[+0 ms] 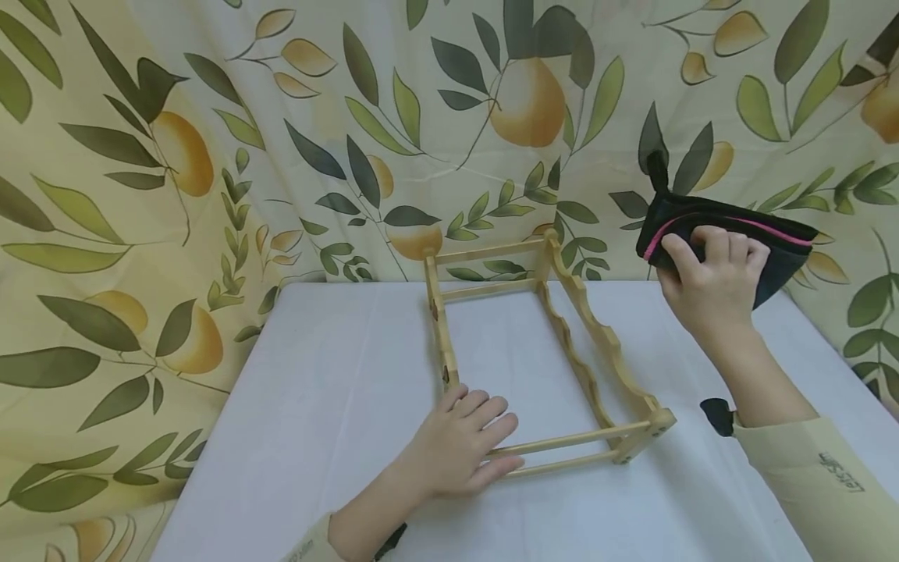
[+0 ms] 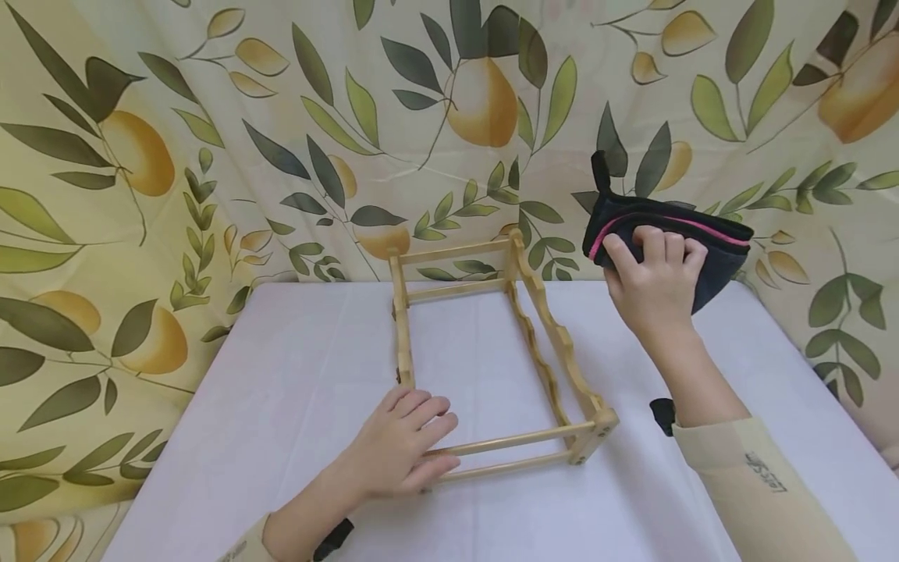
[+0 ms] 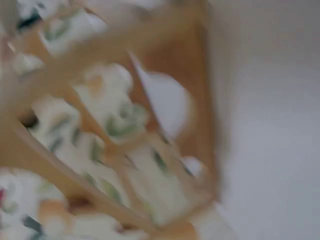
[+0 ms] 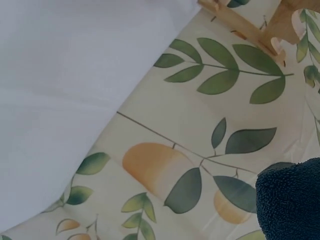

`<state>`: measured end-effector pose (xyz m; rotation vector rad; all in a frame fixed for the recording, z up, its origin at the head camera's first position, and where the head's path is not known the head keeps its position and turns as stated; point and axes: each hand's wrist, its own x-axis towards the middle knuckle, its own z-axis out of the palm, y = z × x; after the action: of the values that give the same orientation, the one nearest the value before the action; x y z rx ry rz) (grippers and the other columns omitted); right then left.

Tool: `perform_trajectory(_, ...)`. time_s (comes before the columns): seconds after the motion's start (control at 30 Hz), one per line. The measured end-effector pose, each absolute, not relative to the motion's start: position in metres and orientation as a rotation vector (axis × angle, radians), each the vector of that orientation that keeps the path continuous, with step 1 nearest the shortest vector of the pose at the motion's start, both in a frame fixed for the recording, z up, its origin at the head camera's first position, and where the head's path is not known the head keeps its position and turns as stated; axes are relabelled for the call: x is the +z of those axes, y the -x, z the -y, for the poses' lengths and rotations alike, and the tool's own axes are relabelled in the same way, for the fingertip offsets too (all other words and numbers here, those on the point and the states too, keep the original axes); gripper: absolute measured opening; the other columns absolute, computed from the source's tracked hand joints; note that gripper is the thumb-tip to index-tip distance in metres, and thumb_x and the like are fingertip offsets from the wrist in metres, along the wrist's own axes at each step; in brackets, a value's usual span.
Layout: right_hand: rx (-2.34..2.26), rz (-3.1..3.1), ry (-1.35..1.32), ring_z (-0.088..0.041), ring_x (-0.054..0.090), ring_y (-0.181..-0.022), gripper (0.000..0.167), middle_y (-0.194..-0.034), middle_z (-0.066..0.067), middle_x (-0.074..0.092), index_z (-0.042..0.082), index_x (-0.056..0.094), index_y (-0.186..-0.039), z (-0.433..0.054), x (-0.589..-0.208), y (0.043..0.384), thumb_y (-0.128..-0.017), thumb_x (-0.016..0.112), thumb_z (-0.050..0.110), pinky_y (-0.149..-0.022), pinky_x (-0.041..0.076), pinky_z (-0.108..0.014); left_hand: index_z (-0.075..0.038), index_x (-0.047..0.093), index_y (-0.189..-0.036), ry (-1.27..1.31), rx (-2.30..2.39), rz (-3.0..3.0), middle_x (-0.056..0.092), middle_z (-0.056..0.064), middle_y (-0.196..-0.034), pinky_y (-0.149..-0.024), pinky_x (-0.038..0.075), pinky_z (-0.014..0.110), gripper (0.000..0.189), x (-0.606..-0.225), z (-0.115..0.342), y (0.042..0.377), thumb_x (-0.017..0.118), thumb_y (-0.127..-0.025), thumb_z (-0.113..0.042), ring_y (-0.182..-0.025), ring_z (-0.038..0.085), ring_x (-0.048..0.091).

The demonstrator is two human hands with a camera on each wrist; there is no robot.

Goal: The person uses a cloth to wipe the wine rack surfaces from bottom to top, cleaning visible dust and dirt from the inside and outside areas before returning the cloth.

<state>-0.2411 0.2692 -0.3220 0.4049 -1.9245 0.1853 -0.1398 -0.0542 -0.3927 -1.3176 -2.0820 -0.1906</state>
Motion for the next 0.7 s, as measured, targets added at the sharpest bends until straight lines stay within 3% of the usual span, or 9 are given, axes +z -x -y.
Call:
perform_trajectory(0.1,0.189,1.917,-0.393,-0.044,0.037,-0.086,0.014,-0.097,-0.024,0.045,0.009,0.050,-0.098,-0.271,-0.325,0.238,-0.084,0.050,0.008,-0.072,0.024,-0.060,-0.018,0.059,-0.098,1.462,-0.168,1.990,0.057,-0.004,-0.099,-0.087,0.035,0.031,0.056,-0.400,0.072,0.159,0.016,-0.095,-0.053,-0.093,0.014,0.048)
perform_trajectory(0.3,0.201,1.945,-0.402,-0.045,0.037,-0.087,0.018,-0.098,-0.025,0.044,0.009,0.050,-0.098,-0.270,-0.328,0.234,-0.081,0.053,0.005,-0.072,0.023,-0.061,-0.017,0.059,-0.102,1.631,-0.100,1.929,0.058,-0.002,-0.106,-0.096,0.034,0.032,0.063,-0.417,0.090,0.179,0.029,-0.084,-0.070,-0.100,0.017,0.049)
perform_trajectory(0.4,0.211,1.961,-0.385,-0.045,0.037,-0.089,0.020,-0.099,-0.026,0.044,0.008,0.050,-0.098,-0.271,-0.330,0.231,-0.080,0.054,0.004,-0.073,0.023,-0.061,-0.015,0.056,-0.097,1.663,-0.127,1.888,0.056,-0.001,-0.100,-0.100,0.033,0.032,0.061,-0.421,0.091,0.183,0.037,-0.081,-0.071,-0.099,0.016,0.050)
perform_trajectory(0.7,0.244,1.969,-0.326,-0.045,0.035,-0.089,0.023,-0.100,-0.025,0.043,0.007,0.050,-0.099,-0.276,-0.338,0.226,-0.077,0.056,0.003,-0.074,0.023,-0.061,-0.016,0.049,-0.078,1.618,-0.176,1.761,0.048,-0.004,-0.080,-0.082,0.041,0.021,0.054,-0.428,0.082,0.188,0.038,-0.080,-0.069,-0.080,0.010,0.048)
